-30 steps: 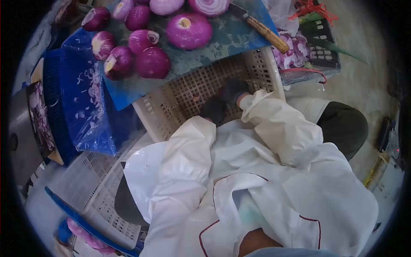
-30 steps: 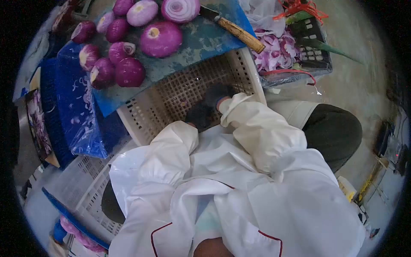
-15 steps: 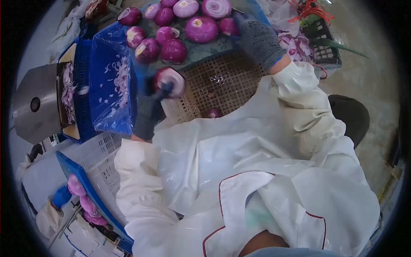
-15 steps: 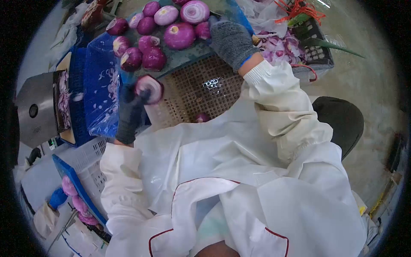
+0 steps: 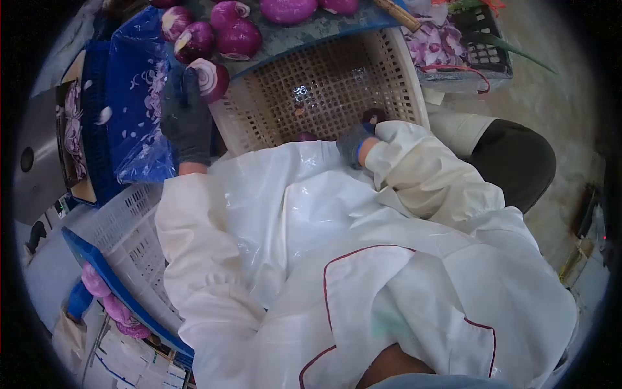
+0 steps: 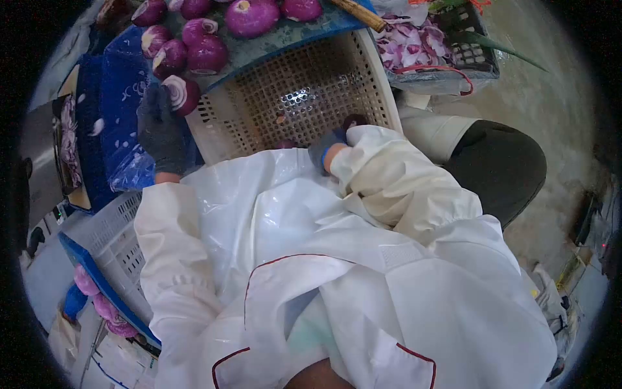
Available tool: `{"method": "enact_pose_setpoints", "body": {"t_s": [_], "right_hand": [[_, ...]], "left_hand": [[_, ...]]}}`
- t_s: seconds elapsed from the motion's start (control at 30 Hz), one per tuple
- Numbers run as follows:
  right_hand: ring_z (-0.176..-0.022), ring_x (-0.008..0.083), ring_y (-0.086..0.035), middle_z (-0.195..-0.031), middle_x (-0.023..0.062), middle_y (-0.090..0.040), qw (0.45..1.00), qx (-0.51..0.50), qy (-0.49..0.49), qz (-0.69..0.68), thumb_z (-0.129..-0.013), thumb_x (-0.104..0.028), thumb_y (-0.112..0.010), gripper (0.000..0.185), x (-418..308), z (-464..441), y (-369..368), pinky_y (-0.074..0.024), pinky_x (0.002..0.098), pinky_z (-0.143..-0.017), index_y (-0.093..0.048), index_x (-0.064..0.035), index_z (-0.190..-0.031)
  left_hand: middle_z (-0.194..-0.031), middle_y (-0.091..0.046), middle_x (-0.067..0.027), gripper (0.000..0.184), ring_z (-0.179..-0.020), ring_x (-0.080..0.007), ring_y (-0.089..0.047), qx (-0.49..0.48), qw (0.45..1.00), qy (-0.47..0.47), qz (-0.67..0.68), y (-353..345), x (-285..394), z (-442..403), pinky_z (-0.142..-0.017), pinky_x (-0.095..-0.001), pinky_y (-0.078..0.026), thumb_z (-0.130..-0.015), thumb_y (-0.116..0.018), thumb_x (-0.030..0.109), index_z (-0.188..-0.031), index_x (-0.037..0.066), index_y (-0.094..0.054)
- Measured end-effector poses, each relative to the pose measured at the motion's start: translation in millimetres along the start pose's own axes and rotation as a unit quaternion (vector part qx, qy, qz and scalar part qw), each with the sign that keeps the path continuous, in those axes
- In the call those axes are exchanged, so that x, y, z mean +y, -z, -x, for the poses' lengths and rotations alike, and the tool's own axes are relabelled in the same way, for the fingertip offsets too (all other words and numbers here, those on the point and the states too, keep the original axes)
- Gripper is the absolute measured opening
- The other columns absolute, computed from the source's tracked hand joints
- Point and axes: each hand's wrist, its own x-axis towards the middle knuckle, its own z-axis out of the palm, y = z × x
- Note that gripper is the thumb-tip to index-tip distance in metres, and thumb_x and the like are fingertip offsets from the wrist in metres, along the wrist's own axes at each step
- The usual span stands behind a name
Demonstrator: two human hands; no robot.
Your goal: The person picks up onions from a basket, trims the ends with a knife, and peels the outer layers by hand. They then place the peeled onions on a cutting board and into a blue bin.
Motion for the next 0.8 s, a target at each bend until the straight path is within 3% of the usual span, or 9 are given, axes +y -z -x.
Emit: {"method": "enact_pose_setpoints", "body": {"t_s": [0.03,0.17,0.3,0.37,0.43,0.5,0.57,0.63,0.8], "right_hand": [[-0.095,0.0325,-0.068,-0.103,0.013,-0.07,1.0,-0.001,-0.02,-0.013,-0.083,-0.02,-0.057,0.025,9.6,-18.3,-25.6,-0.053,0.0501,-0.076,-0.073,-0.0109,-0.1],[-0.1,0.0311,-0.066,-0.109,0.0116,-0.069,0.991,-0.008,-0.111,-0.078,-0.083,-0.021,-0.058,0.026,64.7,-85.0,-108.7,-0.0518,0.0507,-0.079,-0.072,-0.0109,-0.102],[-0.102,0.0289,-0.065,-0.112,0.0113,-0.068,0.973,-0.038,-0.173,-0.15,-0.084,-0.023,-0.06,0.028,89.3,-96.2,-101.2,-0.0513,0.048,-0.082,-0.071,-0.0096,-0.105],[-0.102,0.0278,-0.064,-0.113,0.0111,-0.067,0.966,-0.039,-0.192,-0.17,-0.084,-0.024,-0.06,0.029,75.7,-101.5,-102.4,-0.0511,0.0467,-0.083,-0.07,-0.009,-0.107],[-0.103,0.0267,-0.064,-0.114,0.011,-0.066,0.963,-0.036,-0.194,-0.181,-0.084,-0.026,-0.061,0.03,67.4,-108.4,-96.5,-0.0508,0.0453,-0.084,-0.069,-0.0083,-0.108],[-0.104,0.0255,-0.063,-0.116,0.0109,-0.065,0.958,-0.043,-0.201,-0.201,-0.084,-0.027,-0.062,0.032,60.6,-115.9,-106.1,-0.0506,0.044,-0.085,-0.068,-0.0077,-0.11],[-0.105,0.0244,-0.063,-0.117,0.0107,-0.065,0.951,-0.061,-0.196,-0.233,-0.085,-0.028,-0.063,0.034,70.7,-115.3,-106.6,-0.0503,0.0426,-0.086,-0.067,-0.007,-0.111],[-0.105,0.0233,-0.062,-0.119,0.0106,-0.064,0.939,-0.094,-0.177,-0.28,-0.085,-0.029,-0.064,0.036,82.6,-109.3,-100.7,-0.0501,0.0412,-0.087,-0.066,-0.0064,-0.112],[-0.107,0.0205,-0.061,-0.122,0.0102,-0.062,0.839,-0.215,-0.081,-0.493,-0.085,-0.032,-0.066,0.041,96.5,-99.2,-57.5,-0.0494,0.0379,-0.09,-0.064,-0.0048,-0.116]], "left_hand": [[-0.114,-0.064,-0.0152,0.039,-0.1,-0.0249,-0.064,0.003,0.996,-0.05,-0.078,1.8,-5.6,-0.6,-0.089,-0.0334,-0.047,-0.092,-0.061,0.027,-0.12,0.0,-0.059],[-0.116,-0.064,-0.0171,0.032,-0.105,-0.0286,-0.062,0.033,0.997,0.073,0.022,2.0,-23.9,1.7,-0.089,-0.0355,-0.047,-0.093,-0.058,0.025,-0.119,0.006,-0.063],[-0.096,-0.065,-0.008,0.016,-0.089,-0.0256,-0.064,0.051,0.975,-0.075,-0.204,10.4,35.3,26.3,-0.071,-0.0382,-0.051,-0.092,-0.058,0.023,-0.103,0.013,-0.064],[-0.086,-0.06,-0.0042,0.012,-0.083,-0.0228,-0.063,-0.193,0.942,-0.197,-0.19,-12.0,50.0,57.4,-0.065,-0.0398,-0.05,-0.087,-0.061,0.023,-0.097,0.016,-0.061],[-0.088,-0.062,-0.0052,0.018,-0.084,-0.0223,-0.064,-0.306,0.897,-0.251,-0.194,-43.1,78.0,75.9,-0.067,-0.0405,-0.053,-0.084,-0.063,0.025,-0.099,0.016,-0.062],[-0.094,-0.064,-0.0105,0.025,-0.084,-0.0307,-0.065,-0.474,0.852,-0.104,-0.198,-105.2,38.6,99.4,-0.071,-0.0441,-0.052,-0.081,-0.064,0.025,-0.103,0.013,-0.065],[-0.093,-0.064,-0.0115,0.029,-0.087,-0.0329,-0.064,-0.462,0.854,-0.164,-0.176,-157.6,-37.4,145.3,-0.073,-0.0478,-0.051,-0.078,-0.063,0.028,-0.101,0.011,-0.065],[-0.097,-0.065,-0.0143,0.034,-0.09,-0.0337,-0.064,-0.521,0.835,-0.114,-0.137,-215.4,-97.6,206.8,-0.076,-0.0497,-0.051,-0.076,-0.062,0.031,-0.101,0.009,-0.066],[-0.114,-0.064,-0.0191,0.032,-0.107,-0.036,-0.061,-0.609,0.772,-0.054,-0.173,-249.4,-90.4,239.7,-0.089,-0.0455,-0.05,-0.081,-0.061,0.025,-0.107,0.008,-0.068]]}}
